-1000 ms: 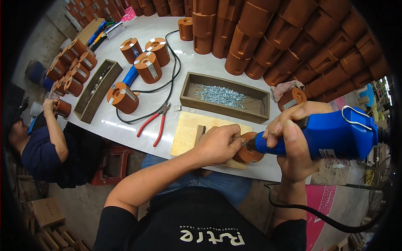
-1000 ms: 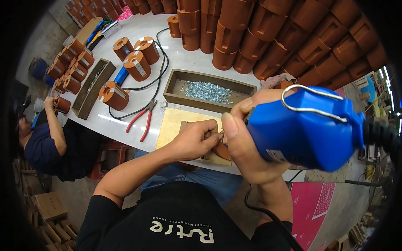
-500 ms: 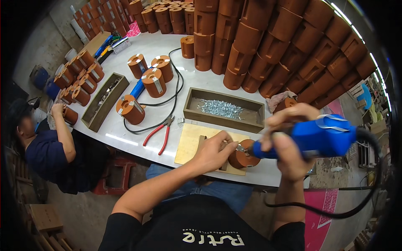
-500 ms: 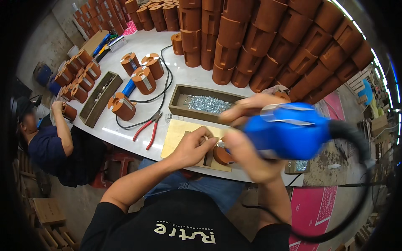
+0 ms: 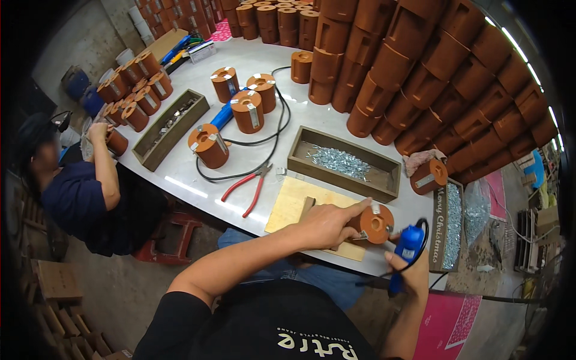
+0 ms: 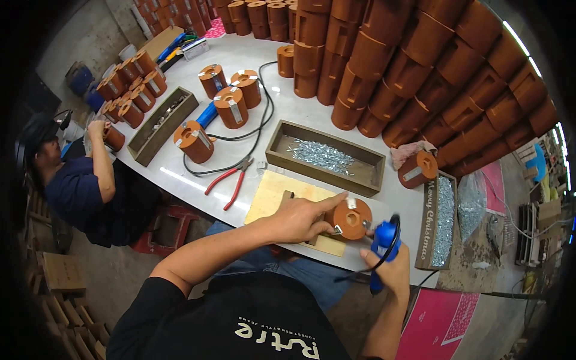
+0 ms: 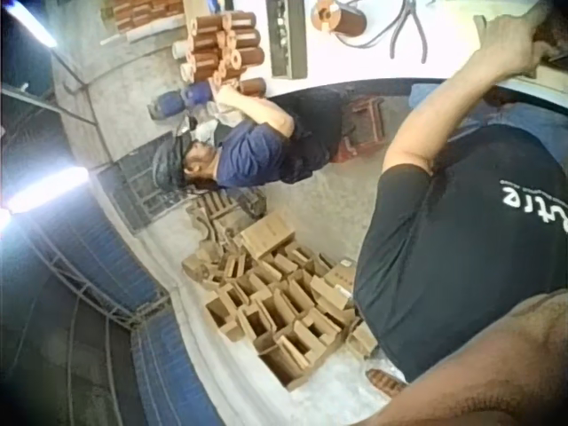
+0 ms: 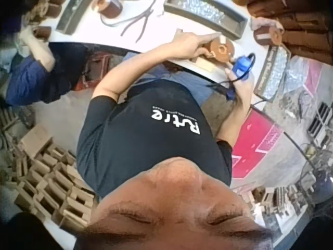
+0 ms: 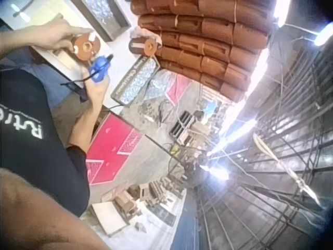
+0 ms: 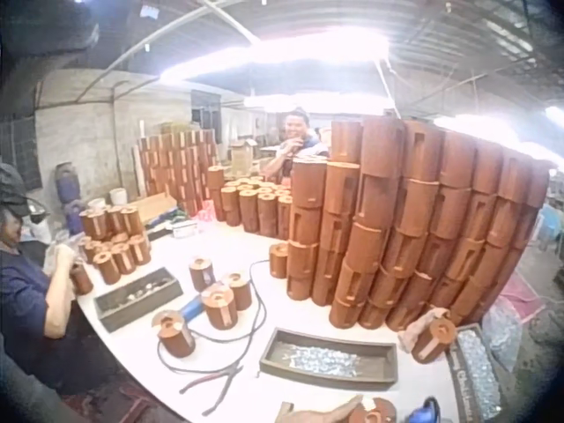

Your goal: Using an electric screwdriver to attach metal brackets to circular wooden components.

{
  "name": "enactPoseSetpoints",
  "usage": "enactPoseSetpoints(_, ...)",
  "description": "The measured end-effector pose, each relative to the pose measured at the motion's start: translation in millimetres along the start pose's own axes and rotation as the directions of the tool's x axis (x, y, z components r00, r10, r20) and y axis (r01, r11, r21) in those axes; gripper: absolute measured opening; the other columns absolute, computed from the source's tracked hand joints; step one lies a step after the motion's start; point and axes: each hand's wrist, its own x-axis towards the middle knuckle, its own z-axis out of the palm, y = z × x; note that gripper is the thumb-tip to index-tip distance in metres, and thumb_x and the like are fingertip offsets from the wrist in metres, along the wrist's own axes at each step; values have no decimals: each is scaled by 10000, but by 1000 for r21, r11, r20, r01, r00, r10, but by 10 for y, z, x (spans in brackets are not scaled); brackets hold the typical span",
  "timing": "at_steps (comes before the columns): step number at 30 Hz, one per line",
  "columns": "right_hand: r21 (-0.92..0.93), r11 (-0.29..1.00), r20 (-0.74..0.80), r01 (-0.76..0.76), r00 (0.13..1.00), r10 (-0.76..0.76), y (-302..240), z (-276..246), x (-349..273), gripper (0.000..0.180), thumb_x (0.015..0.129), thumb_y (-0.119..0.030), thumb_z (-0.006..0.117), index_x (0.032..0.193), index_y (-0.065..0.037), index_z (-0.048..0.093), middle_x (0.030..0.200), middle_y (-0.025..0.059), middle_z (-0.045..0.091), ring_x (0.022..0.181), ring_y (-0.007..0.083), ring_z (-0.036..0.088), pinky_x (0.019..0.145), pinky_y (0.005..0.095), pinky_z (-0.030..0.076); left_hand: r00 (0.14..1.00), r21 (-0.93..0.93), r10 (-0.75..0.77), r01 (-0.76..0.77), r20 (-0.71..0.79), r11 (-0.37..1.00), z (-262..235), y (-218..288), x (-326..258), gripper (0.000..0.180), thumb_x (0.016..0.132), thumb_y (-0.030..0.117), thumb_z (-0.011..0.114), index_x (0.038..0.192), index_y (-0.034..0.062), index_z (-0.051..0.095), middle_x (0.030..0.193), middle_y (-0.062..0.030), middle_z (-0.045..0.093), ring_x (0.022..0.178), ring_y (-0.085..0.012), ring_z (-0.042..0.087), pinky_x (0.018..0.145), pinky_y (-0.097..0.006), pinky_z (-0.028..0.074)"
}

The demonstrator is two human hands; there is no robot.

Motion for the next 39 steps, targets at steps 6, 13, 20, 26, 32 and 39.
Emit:
enactPoseSetpoints(6,-37,999,111,-4,994,8,-202,187,-278,413,698,-76,797,1069,-5,630,730,23,612,607,68,546,583,212,447,963,35,-107,119,-247,992,-346,-276,-76,376,840,240,642,1199,126,630,641,-147,622,593,-320,620,578,-413,480)
enactPoseSetpoints(13,198,980,-133,38,991,-11,-290,23,-255,473,734,3,724,1145,-1,491,1084,200,616,615,132,598,490,226,494,843,348,-359,502,-400,792,-763,-1052,-387,299,858,248,615,1122,124,678,847,-172,692,791,-349,665,694,-449,513)
enactPoseSetpoints(20,192,962,-225,196,963,-151,-190,104,-89,447,719,20,718,1120,-5,523,1238,251,572,608,91,575,481,211,480,858,359,-189,388,-478,849,-629,-1292,-346,190,868,206,605,973,86,710,851,-178,681,780,-354,658,672,-437,512)
enactPoseSetpoints(26,185,971,-159,151,980,-122,-240,103,-158,412,734,4,733,1114,-12,574,1265,216,585,586,44,534,514,194,437,770,464,123,241,-626,853,-621,-1239,-451,87,845,118,633,844,35,662,753,-163,648,674,-324,634,584,-395,489)
enactPoseSetpoints(32,141,980,-139,138,983,-118,-167,158,-196,441,728,-28,756,1132,25,585,1257,201,594,959,157,611,837,283,488,864,-384,-209,21,-457,923,-314,-180,-268,161,916,132,621,825,-1,634,666,18,578,637,-39,503,560,-231,409)
enactPoseSetpoints(39,136,986,-174,101,982,-77,-166,255,-249,541,745,-64,758,1236,51,562,1211,148,622,1084,171,586,947,295,445,964,-646,-258,232,55,727,-59,180,310,189,871,172,680,830,0,611,611,16,561,546,-38,469,487,-235,379)
